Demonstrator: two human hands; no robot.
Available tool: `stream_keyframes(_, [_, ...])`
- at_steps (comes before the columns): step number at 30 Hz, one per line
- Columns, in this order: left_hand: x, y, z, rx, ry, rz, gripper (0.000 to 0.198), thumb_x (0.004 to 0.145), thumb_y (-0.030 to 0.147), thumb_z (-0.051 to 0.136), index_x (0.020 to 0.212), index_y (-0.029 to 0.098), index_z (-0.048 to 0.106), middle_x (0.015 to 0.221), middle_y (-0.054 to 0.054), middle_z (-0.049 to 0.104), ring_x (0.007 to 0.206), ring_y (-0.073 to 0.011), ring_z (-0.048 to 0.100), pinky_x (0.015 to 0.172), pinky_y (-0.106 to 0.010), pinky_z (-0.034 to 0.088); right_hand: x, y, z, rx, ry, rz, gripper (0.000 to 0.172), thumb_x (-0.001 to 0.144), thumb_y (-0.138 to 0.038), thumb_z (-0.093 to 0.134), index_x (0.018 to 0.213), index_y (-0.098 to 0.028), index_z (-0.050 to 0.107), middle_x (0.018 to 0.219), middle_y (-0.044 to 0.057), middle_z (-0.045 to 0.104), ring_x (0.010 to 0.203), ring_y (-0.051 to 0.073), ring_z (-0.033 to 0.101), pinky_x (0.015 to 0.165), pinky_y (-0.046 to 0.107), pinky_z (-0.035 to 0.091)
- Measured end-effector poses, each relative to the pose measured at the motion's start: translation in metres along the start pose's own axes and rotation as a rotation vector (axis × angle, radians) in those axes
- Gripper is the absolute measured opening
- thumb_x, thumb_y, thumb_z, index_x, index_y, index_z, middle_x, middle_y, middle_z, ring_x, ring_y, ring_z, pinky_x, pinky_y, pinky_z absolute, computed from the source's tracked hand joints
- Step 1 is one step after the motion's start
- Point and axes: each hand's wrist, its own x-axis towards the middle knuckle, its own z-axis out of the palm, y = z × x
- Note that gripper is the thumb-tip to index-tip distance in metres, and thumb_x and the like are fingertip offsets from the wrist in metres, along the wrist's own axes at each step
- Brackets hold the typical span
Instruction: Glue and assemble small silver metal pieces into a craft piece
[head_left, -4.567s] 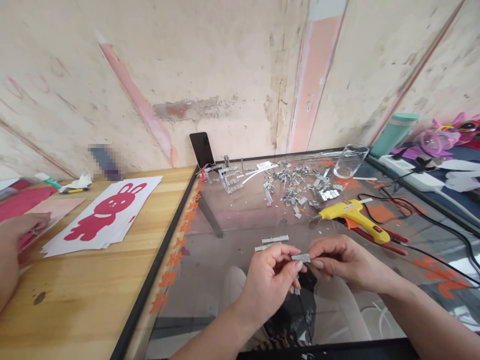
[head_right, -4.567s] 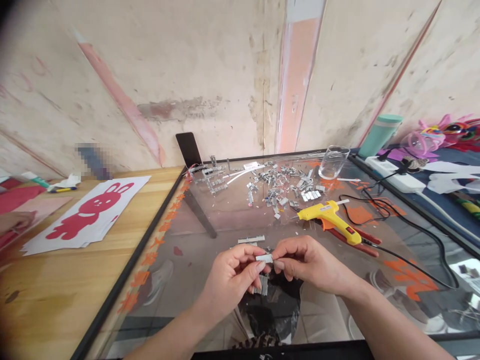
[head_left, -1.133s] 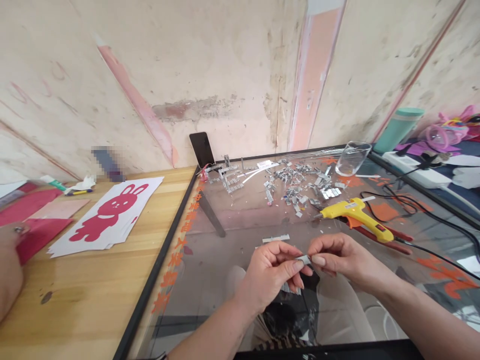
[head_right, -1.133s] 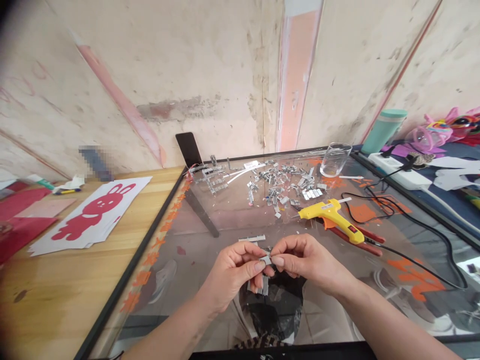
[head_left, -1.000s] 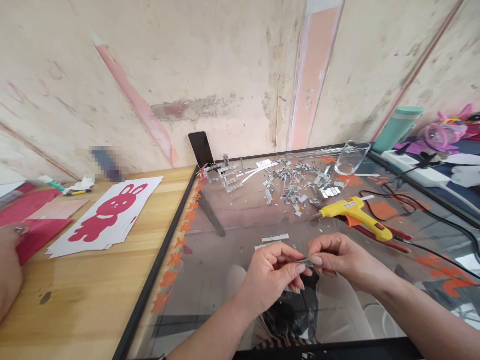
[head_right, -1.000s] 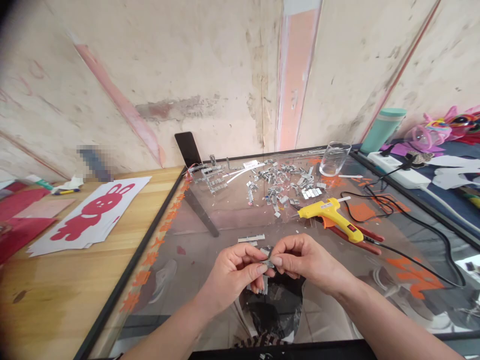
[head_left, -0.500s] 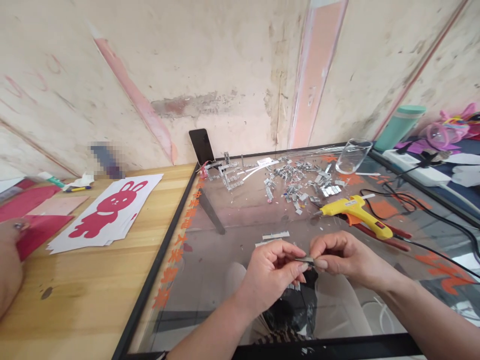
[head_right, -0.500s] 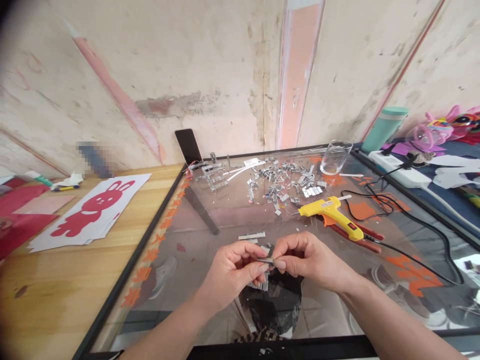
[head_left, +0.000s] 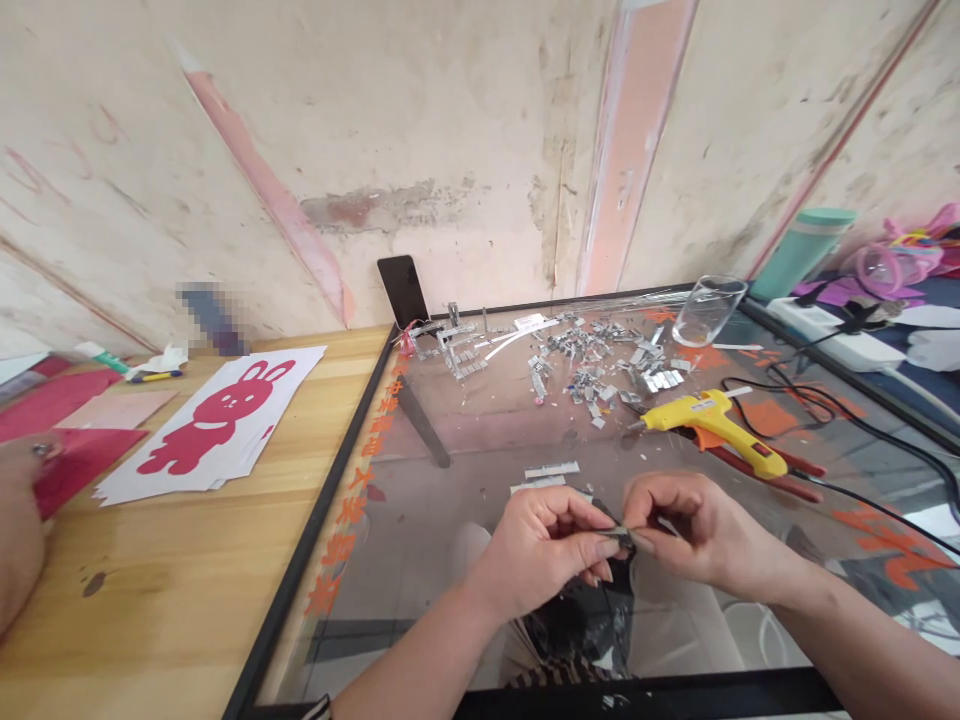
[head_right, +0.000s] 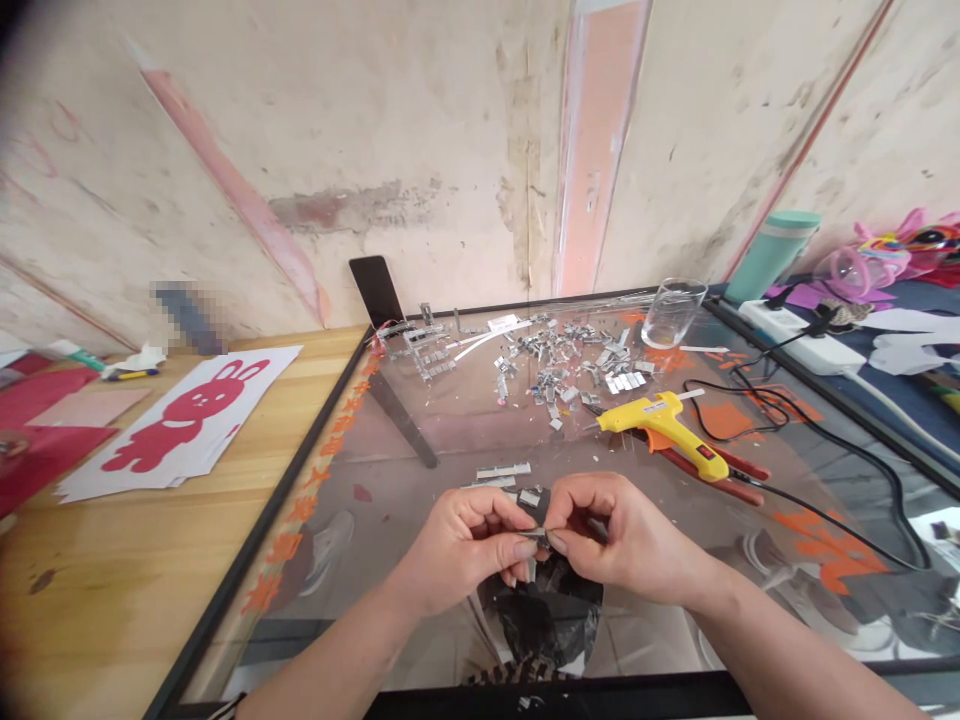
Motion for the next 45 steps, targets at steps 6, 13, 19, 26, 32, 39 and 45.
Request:
stream_keyframes(6, [0.001,0.003,-0.002,-0.218,-0.156,-0.039,0.031,0.061,0.033,0.082,0.073,0.012,0.062,0.065,-0.007,0.071,0.046,-0.0106,0.06,0.046,-0.02,0.047,0.01,0.011,-0.003,-0.425,0.158,-0.081,0.011,0.074,-0.014,0.054,0.065,-0.02,0.056,0.057,-0.002,0.052,0.05,0.01,0.044,0.047,0.022,0.035])
stream_keyframes(13, [-0.002,0.029,-0.023,-0.475,0.129,0.183,0.024,0.061,0.026,0.082,0.079,0.016,0.071,0.062,-0.002,0.069,0.043,-0.005,0.052,0.041,-0.014,0.038,0.014,0.019,-0.012,-0.473,0.169,0.011,0.012,0.083,-0.021,0.051,0.073,-0.02,0.057,0.065,0.0,0.06,0.058,0.013,0.052,0.053,0.024,0.04])
stream_keyframes(19, [-0.002,0.03,-0.028,-0.51,0.062,0.154,0.021,0.065,0.024,0.08,0.083,0.016,0.074,0.064,-0.004,0.069,0.046,-0.005,0.052,0.042,-0.014,0.039,0.01,0.011,-0.016,-0.441,0.207,0.016,0.012,0.087,-0.024,0.046,0.076,-0.021,0.051,0.066,-0.001,0.053,0.06,0.014,0.048,0.054,0.025,0.039])
stream_keyframes(26, [-0.002,0.03,-0.027,-0.511,0.116,0.154,0.024,0.067,0.025,0.079,0.087,0.013,0.072,0.065,-0.003,0.066,0.047,-0.0046,0.05,0.043,-0.015,0.038,0.01,0.009,-0.016,-0.482,0.229,-0.031,0.019,0.087,-0.025,0.046,0.069,-0.021,0.047,0.061,-0.001,0.051,0.056,0.013,0.045,0.052,0.025,0.038])
stream_keyframes(32, [0.001,0.028,-0.026,-0.505,0.131,0.153,0.022,0.069,0.023,0.076,0.087,0.012,0.07,0.059,0.001,0.056,0.045,-0.0033,0.043,0.042,-0.015,0.031,0.011,0.023,-0.016,-0.676,0.227,-0.026,0.021,0.086,-0.025,0.046,0.065,-0.022,0.049,0.058,0.0,0.052,0.053,0.014,0.047,0.051,0.027,0.037])
stream_keyframes(39, [0.002,0.015,-0.015,-0.045,0.36,0.196,0.026,0.081,0.036,0.062,0.094,0.014,0.066,0.058,0.0,0.058,0.044,-0.0068,0.046,0.041,-0.017,0.033,0.006,0.022,-0.006,-0.585,0.329,-0.16,0.025,0.087,-0.023,0.052,0.112,-0.021,0.053,0.089,0.006,0.062,0.062,0.014,0.055,0.058,0.027,0.046])
stream_keyframes(45, [-0.005,-0.004,0.008,0.448,0.257,0.224,0.025,0.09,0.03,0.049,0.101,0.016,0.065,0.066,-0.003,0.064,0.051,-0.011,0.055,0.054,-0.022,0.045,0.002,0.006,0.01,-0.579,0.15,-0.323,0.027,0.079,-0.041,0.067,0.094,-0.021,0.059,0.071,0.003,0.062,0.058,0.015,0.056,0.056,0.026,0.043])
